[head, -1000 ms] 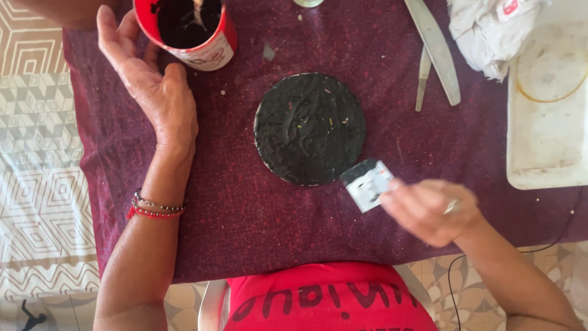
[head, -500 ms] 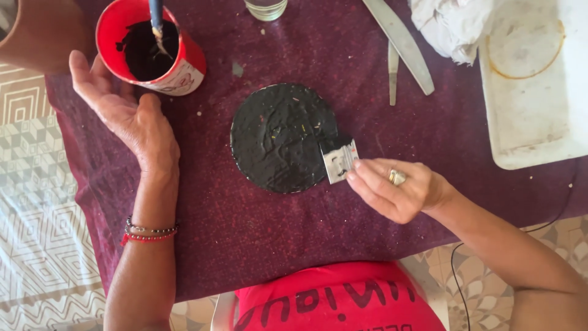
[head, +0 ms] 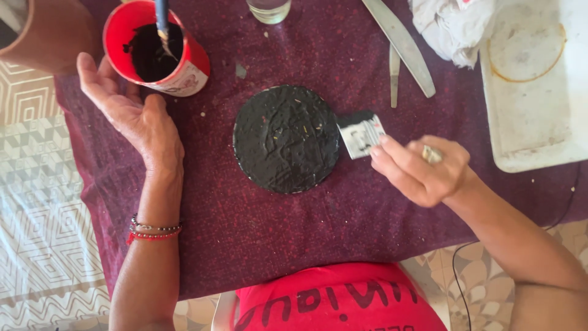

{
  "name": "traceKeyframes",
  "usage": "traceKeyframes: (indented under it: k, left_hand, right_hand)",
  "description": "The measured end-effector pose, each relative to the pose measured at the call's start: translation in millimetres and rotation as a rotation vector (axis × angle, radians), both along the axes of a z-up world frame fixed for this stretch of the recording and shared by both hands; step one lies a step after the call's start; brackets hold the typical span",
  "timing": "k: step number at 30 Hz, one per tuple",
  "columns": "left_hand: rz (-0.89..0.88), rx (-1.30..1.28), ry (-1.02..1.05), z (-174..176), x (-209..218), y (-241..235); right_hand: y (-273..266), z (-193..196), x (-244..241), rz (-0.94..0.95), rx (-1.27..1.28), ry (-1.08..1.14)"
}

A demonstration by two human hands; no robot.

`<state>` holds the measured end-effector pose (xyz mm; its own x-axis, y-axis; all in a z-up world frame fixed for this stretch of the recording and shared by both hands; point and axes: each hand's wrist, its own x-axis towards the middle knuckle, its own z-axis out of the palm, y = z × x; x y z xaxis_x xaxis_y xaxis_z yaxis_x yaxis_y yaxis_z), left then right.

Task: Painting a small circular object black and then dabbing it with a small piece of paper to add texture or color.

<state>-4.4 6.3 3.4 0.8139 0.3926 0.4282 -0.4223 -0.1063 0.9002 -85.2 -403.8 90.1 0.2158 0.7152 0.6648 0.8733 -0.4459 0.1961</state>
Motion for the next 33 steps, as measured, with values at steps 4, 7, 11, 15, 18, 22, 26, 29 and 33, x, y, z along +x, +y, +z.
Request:
traceKeyframes:
  k: [4, 7, 11, 15, 18, 22, 26, 29, 33]
  left_hand:
    - [-0.021, -0.041, -0.007, 1, -3, 0]
    - [0.025, -0.021, 0.006, 2, 0, -1]
    - [0.029, 0.023, 0.012, 5, -3, -3]
    - [0.036, 0.015, 0.024, 4, -1, -5]
    - [0.042, 0.010, 0.000, 5, 2, -8]
    - [0.077, 0.005, 0.008, 5, 0, -7]
    - [0.096, 0.025, 0.070, 8, 1, -7]
    - [0.096, 0.035, 0.083, 12, 2, -10]
    - [0.094, 0.031, 0.117, 14, 1, -11]
  right_hand:
    - [19, -3, 14, 0.021, -0.001, 0.020]
    - [16, -20, 9, 0.076, -0.053, -0.078]
    - [8, 1, -15, 0.117, -0.201, -0.010]
    - [-9, 3, -20, 0.118, -0.136, -0.012]
    - [31, 48, -14, 0.032, -0.105, 0.252]
    - [95, 71, 7, -0.014, 0.007, 0.807]
    - [130, 70, 35, -0.065, 0.063, 1.230]
    - [139, 64, 51, -0.215, 0.105, 1.460]
    - [146, 70, 66, -0.492, 0.252, 1.534]
